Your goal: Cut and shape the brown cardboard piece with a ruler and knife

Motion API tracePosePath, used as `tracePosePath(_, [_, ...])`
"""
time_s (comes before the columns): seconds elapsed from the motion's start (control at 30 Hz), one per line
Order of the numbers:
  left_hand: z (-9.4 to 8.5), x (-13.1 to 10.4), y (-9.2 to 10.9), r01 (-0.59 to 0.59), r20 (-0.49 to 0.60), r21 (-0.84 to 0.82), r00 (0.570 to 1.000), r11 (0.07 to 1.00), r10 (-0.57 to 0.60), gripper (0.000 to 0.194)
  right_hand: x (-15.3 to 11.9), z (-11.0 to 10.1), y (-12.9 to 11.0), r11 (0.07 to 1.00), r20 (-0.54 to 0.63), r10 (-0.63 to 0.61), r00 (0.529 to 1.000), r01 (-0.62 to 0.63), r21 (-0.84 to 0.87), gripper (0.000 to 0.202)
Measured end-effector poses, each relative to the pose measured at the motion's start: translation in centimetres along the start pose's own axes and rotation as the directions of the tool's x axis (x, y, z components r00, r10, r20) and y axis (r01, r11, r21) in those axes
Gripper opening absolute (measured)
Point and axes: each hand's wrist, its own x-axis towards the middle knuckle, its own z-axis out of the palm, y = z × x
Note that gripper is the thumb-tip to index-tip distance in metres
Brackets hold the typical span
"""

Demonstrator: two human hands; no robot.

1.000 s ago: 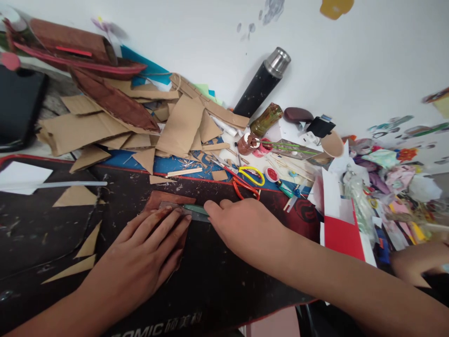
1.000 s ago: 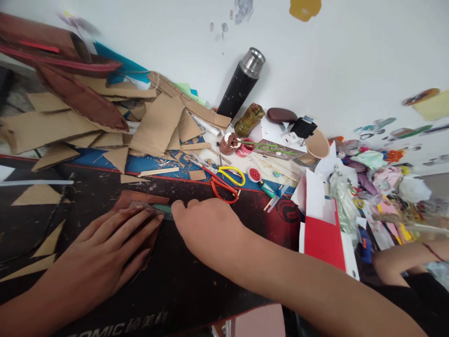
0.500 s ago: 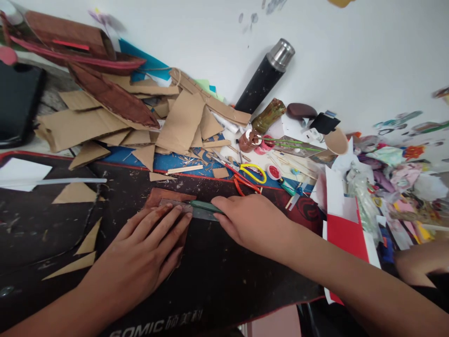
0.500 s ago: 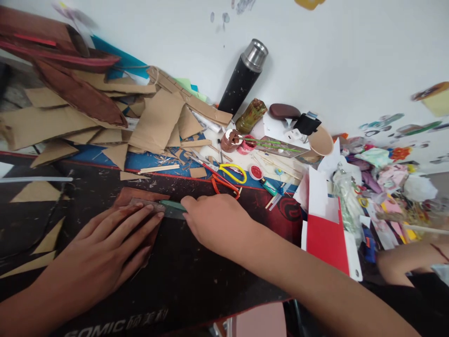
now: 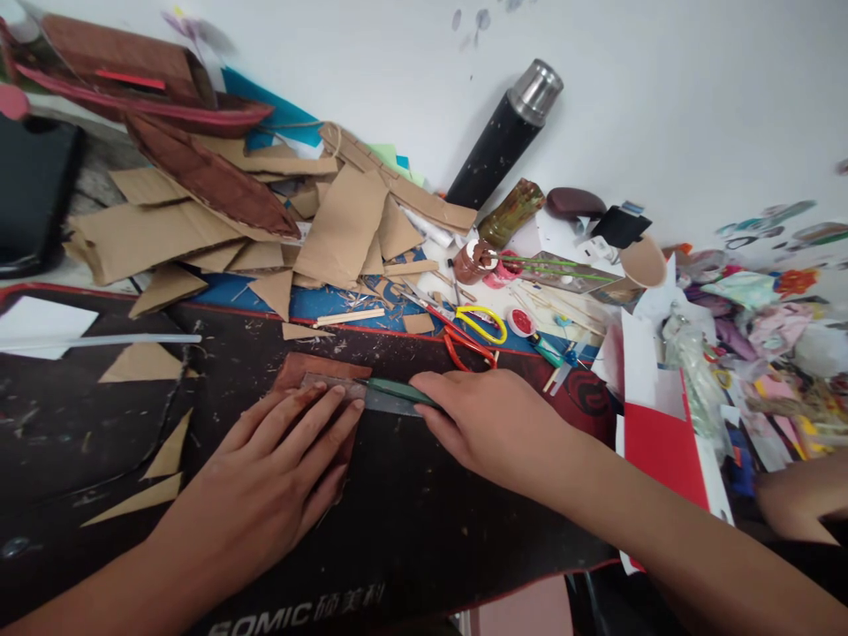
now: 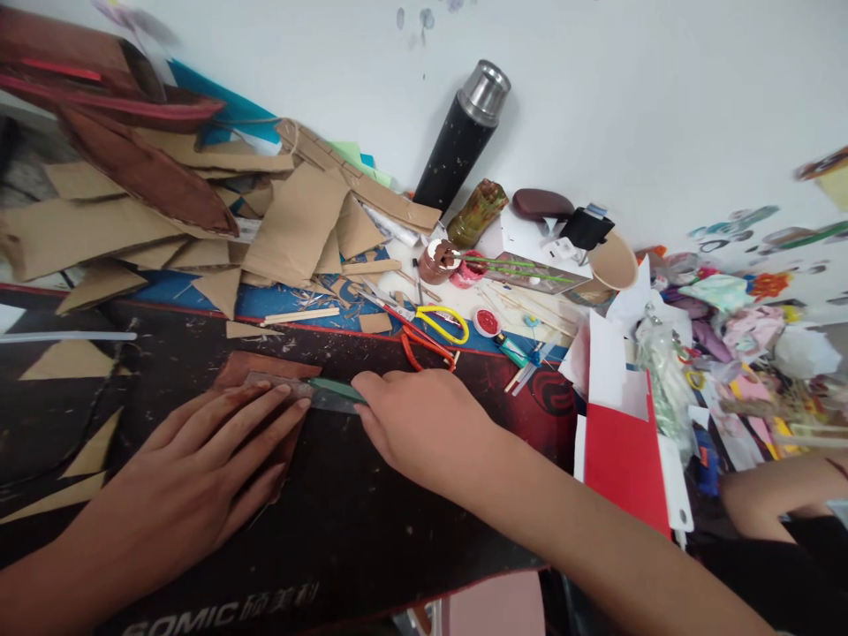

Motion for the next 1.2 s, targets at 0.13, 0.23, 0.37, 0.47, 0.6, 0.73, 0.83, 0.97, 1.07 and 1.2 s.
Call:
tracePosePath(0.13, [-0.1, 0.1, 0.1, -0.002, -0.003, 0.005, 1.0, 1.0, 0.002, 0.06, 0.2, 0.1, -0.1, 1.0, 0.017, 0.001, 1.0, -0.001, -0.016, 0.019])
tracePosePath(0.23, [-0.1, 0.2, 0.0, 0.0, -0.011, 0.0, 1.0, 1.0, 0.0, 0.06, 0.4, 0.2, -0.2, 1.0, 0.016, -0.003, 1.0, 0.003, -0.01, 0.02])
tracePosePath(0.37, [-0.2, 0.1, 0.0, -0.005, -0.011, -0.004, 1.0, 1.0, 0.005, 0.06, 0.6, 0.3, -0.2, 1.0, 0.001, -0.01, 1.0, 0.01, 0.0, 0.019])
tracePosePath(0.47, [-0.1, 0.1, 0.0, -0.004, -0.009, 0.004, 1.0, 1.0, 0.004, 0.061, 0.6, 0.3, -0.1, 1.0, -0.006, -0.006, 1.0, 0.006, -0.001, 0.017])
tracePosePath(0.6, [-0.1, 0.1, 0.0, -0.006, -0.013, 0.006, 1.0, 1.0, 0.006, 0.063, 0.6, 0.2, 0.0, 1.0, -0.015, -0.011, 1.0, 0.011, -0.009, 0.016])
tracePosePath(0.73, [0.0, 0.2, -0.1, -0.011, -0.014, 0.006, 1.0, 1.0, 0.011, 0.062, 0.6, 0.1, -0.1, 1.0, -0.008, -0.01, 1.0, 0.01, -0.024, 0.016])
tracePosePath(0.83, [-0.1, 0.2, 0.0, -0.01, -0.011, 0.007, 1.0, 1.0, 0.01, 0.062, 0.6, -0.2, -0.3, 0.999, 0.012, -0.006, 1.0, 0.006, -0.045, 0.017])
tracePosePath(0.97, [-0.1, 0.1, 0.0, -0.004, -0.002, 0.004, 1.0, 1.0, 0.004, 0.064, 0.8, -1.1, -0.7, 0.995, 0.042, -0.01, 0.999, 0.014, -0.094, 0.018])
tracePosePath(1.07, [-0.1, 0.2, -0.1, -0.007, -0.004, -0.001, 1.0, 1.0, 0.007, 0.063, 1.0, -1.9, -1.0, 0.991, 0.071, -0.018, 0.997, 0.027, -0.129, 0.018])
tracePosePath(1.2, [-0.1, 0.3, -0.1, -0.011, -0.018, -0.023, 1.0, 1.0, 0.011, 0.06, 1.4, -2.5, -1.3, 0.983, 0.095, -0.032, 0.995, 0.049, -0.175, 0.015])
